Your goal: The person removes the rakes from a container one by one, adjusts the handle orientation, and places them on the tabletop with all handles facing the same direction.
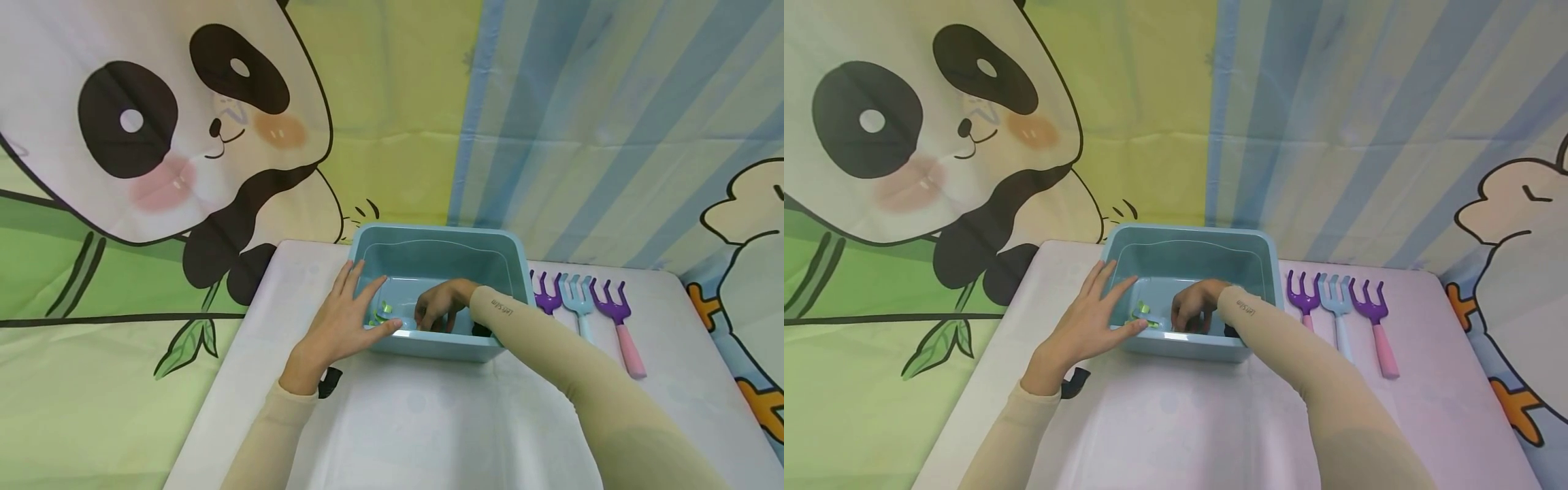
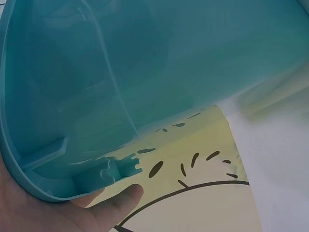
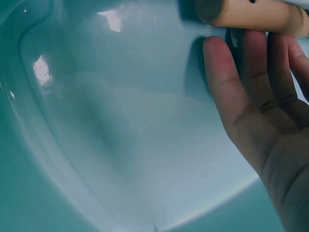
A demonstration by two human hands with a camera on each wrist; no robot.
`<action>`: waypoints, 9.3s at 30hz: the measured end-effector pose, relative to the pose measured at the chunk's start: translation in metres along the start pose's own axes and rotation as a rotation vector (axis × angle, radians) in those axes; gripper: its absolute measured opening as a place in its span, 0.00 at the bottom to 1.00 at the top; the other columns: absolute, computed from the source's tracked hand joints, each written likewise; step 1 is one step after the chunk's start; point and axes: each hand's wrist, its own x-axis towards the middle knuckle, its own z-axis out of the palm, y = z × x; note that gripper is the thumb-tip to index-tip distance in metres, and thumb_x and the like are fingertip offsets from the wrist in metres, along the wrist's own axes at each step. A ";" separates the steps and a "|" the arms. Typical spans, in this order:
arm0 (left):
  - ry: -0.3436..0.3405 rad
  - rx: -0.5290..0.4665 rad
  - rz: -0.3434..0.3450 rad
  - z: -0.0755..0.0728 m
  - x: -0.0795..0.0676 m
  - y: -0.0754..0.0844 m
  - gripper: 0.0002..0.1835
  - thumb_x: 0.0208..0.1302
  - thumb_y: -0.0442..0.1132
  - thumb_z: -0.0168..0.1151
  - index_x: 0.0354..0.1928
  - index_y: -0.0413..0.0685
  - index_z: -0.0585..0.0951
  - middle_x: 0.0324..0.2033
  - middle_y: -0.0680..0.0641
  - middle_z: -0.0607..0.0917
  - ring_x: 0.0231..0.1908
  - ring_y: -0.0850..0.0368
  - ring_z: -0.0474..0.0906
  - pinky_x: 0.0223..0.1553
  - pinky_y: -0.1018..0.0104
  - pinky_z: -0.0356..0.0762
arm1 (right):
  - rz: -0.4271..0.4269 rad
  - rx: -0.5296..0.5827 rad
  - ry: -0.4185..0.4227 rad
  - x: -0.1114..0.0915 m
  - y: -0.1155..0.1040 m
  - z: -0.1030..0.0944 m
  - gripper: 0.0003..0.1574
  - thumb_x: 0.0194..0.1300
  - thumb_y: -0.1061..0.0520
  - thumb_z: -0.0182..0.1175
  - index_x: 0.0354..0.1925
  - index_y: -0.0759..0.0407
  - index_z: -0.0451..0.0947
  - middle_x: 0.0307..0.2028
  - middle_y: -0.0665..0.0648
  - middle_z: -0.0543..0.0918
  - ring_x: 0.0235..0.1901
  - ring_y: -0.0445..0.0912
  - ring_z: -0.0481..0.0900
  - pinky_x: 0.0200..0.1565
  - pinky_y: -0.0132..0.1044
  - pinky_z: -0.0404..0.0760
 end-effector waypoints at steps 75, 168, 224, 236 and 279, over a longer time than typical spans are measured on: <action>-0.011 -0.015 -0.010 -0.001 0.004 -0.001 0.50 0.58 0.82 0.45 0.75 0.61 0.65 0.77 0.39 0.48 0.77 0.44 0.34 0.67 0.37 0.57 | -0.376 0.451 0.396 -0.211 0.034 0.013 0.28 0.72 0.64 0.58 0.64 0.71 0.60 0.51 0.72 0.71 0.44 0.63 0.81 0.45 0.57 0.82; -0.014 -0.033 -0.009 0.000 0.003 -0.001 0.50 0.59 0.81 0.46 0.75 0.59 0.65 0.77 0.39 0.48 0.77 0.45 0.32 0.66 0.36 0.57 | -0.060 0.678 0.726 -0.218 0.209 0.178 0.29 0.78 0.53 0.52 0.60 0.79 0.65 0.50 0.67 0.77 0.46 0.58 0.80 0.45 0.50 0.84; -0.010 -0.011 -0.018 0.001 0.002 -0.001 0.50 0.58 0.82 0.45 0.75 0.60 0.65 0.77 0.40 0.48 0.77 0.46 0.32 0.65 0.37 0.60 | -0.111 0.112 0.225 -0.069 -0.007 -0.040 0.36 0.69 0.50 0.64 0.69 0.63 0.66 0.60 0.59 0.75 0.63 0.63 0.72 0.56 0.59 0.75; -0.013 -0.016 -0.020 -0.001 0.002 -0.001 0.50 0.58 0.82 0.46 0.75 0.60 0.65 0.78 0.41 0.48 0.77 0.47 0.32 0.67 0.39 0.58 | 0.069 -0.049 0.212 -0.038 0.006 -0.029 0.18 0.66 0.49 0.66 0.51 0.54 0.80 0.52 0.56 0.78 0.54 0.57 0.79 0.51 0.58 0.79; 0.016 -0.013 0.006 0.001 0.001 -0.002 0.49 0.58 0.81 0.46 0.75 0.60 0.66 0.77 0.40 0.51 0.77 0.46 0.33 0.66 0.39 0.60 | 0.117 -0.007 -0.100 -0.015 0.000 0.000 0.10 0.65 0.63 0.63 0.45 0.58 0.77 0.32 0.56 0.81 0.30 0.48 0.80 0.44 0.54 0.83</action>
